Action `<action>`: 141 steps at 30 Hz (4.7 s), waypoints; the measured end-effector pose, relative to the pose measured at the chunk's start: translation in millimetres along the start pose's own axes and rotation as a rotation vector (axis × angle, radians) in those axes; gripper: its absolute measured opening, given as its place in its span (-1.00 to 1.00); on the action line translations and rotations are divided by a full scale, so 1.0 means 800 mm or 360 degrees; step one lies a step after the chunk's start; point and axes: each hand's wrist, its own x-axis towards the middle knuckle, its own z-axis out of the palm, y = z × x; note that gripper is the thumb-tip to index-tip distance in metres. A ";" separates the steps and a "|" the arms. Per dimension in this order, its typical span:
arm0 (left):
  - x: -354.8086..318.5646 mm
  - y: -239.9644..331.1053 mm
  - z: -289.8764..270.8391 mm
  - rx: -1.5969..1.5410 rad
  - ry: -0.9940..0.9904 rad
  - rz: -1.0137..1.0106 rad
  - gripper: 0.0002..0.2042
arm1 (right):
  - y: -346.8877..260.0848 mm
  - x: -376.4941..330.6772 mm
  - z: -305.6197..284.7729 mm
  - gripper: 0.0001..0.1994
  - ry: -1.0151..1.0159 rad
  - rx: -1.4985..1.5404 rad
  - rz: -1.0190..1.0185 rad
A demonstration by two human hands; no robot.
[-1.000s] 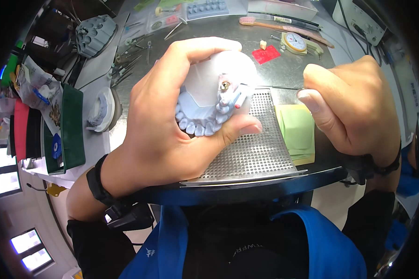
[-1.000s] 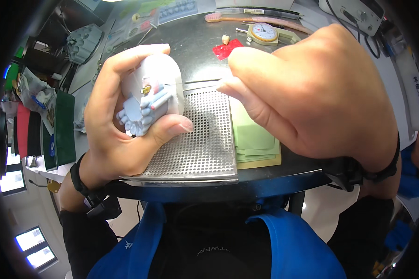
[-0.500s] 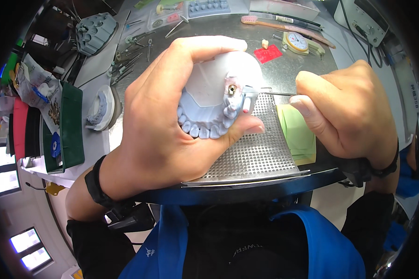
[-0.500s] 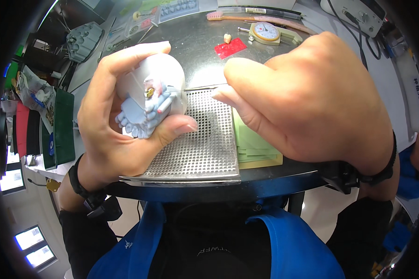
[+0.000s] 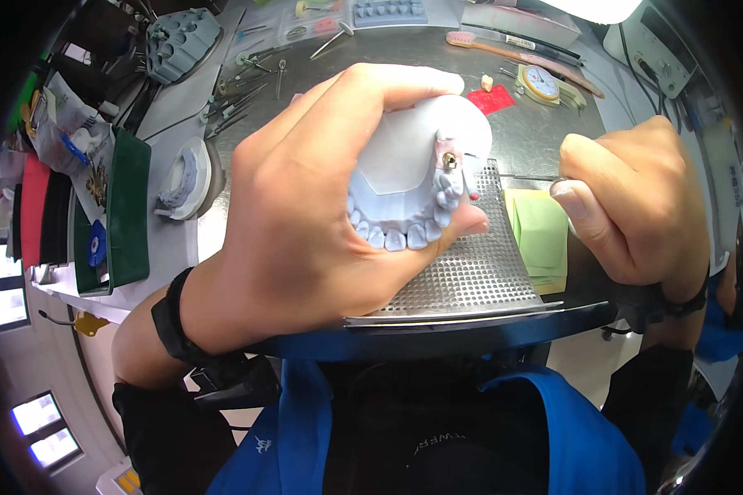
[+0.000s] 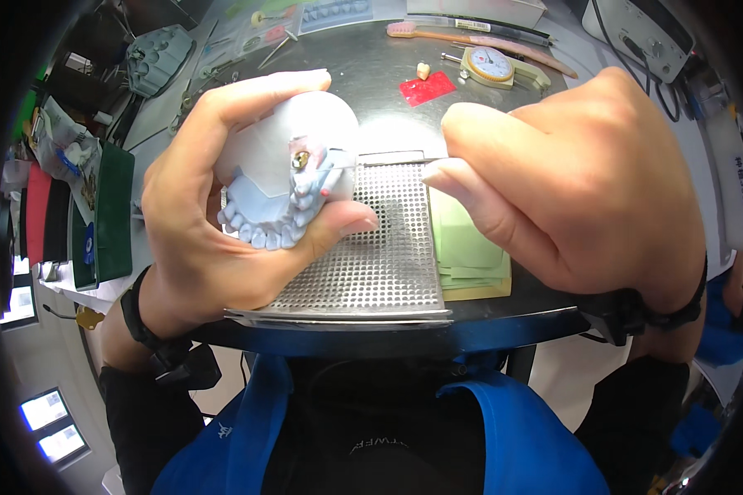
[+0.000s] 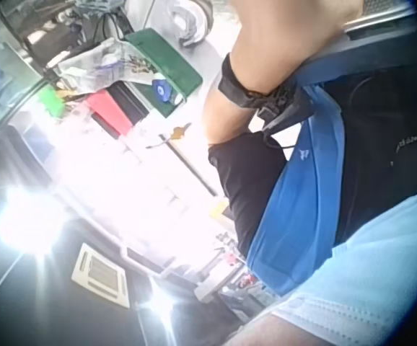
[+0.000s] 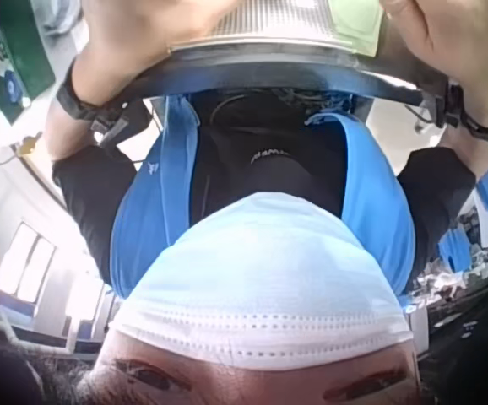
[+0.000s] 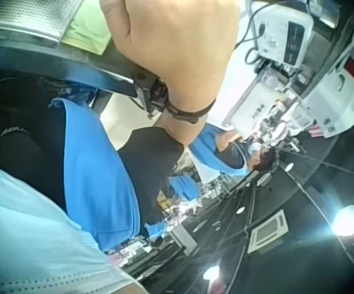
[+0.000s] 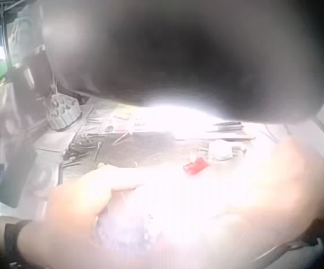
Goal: Polishing a dental crown using a rotary tool and fitting it onto a dental model.
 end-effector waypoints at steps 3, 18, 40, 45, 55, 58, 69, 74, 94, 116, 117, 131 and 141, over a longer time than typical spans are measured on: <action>0.002 -0.002 -0.001 0.0013 -0.0020 0.0035 -0.29 | -0.003 0.003 0.004 -0.75 0.0023 0.0008 -0.0014; 0.000 -0.003 0.006 -0.0277 -0.0057 -0.0109 -0.29 | -0.005 0.005 0.017 -0.77 -0.0057 0.0151 0.0071; 0.001 -0.005 0.006 -0.0205 0.0021 0.0011 -0.32 | -0.002 0.009 0.036 -0.71 -0.0056 0.0222 0.0023; 0.001 -0.005 0.004 -0.0108 -0.0087 -0.0050 -0.34 | -0.004 0.008 0.034 -0.74 -0.0035 0.0111 0.0078; 0.004 -0.006 0.001 -0.0219 -0.0249 0.0010 -0.24 | 0.046 0.008 0.011 -0.83 0.0090 0.0241 -0.0150; 0.007 -0.015 0.003 -0.0291 -0.0321 0.0107 -0.26 | 0.046 0.003 0.005 -0.81 0.0139 0.0176 -0.0211; 0.016 -0.025 0.003 -0.0285 -0.0452 0.0283 -0.23 | 0.036 0.007 0.007 -0.83 0.0093 0.0063 -0.0216; 0.016 -0.025 0.003 -0.0309 -0.0482 0.0291 -0.26 | 0.035 0.003 0.017 -0.82 0.0155 0.0155 -0.0203; 0.018 -0.027 0.003 -0.0237 -0.0453 0.0374 -0.17 | 0.038 0.002 0.013 -0.80 0.0125 0.0163 -0.0232; 0.003 -0.032 0.009 -0.0430 0.0422 -0.0284 -0.72 | 0.113 -0.001 0.047 -0.79 0.0316 -0.0339 0.0825; 0.004 -0.036 0.012 -0.0558 0.0472 -0.0311 -0.73 | 0.104 0.005 0.049 -0.79 0.0436 -0.0349 0.0808; -0.001 -0.032 0.016 -0.0659 0.0095 -0.0233 -0.78 | 0.057 0.032 0.061 -0.87 0.0332 0.0297 0.0247; 0.000 -0.026 0.023 -0.0849 0.0025 -0.0286 -0.79 | 0.023 0.029 0.049 -0.84 0.0550 0.1125 0.0290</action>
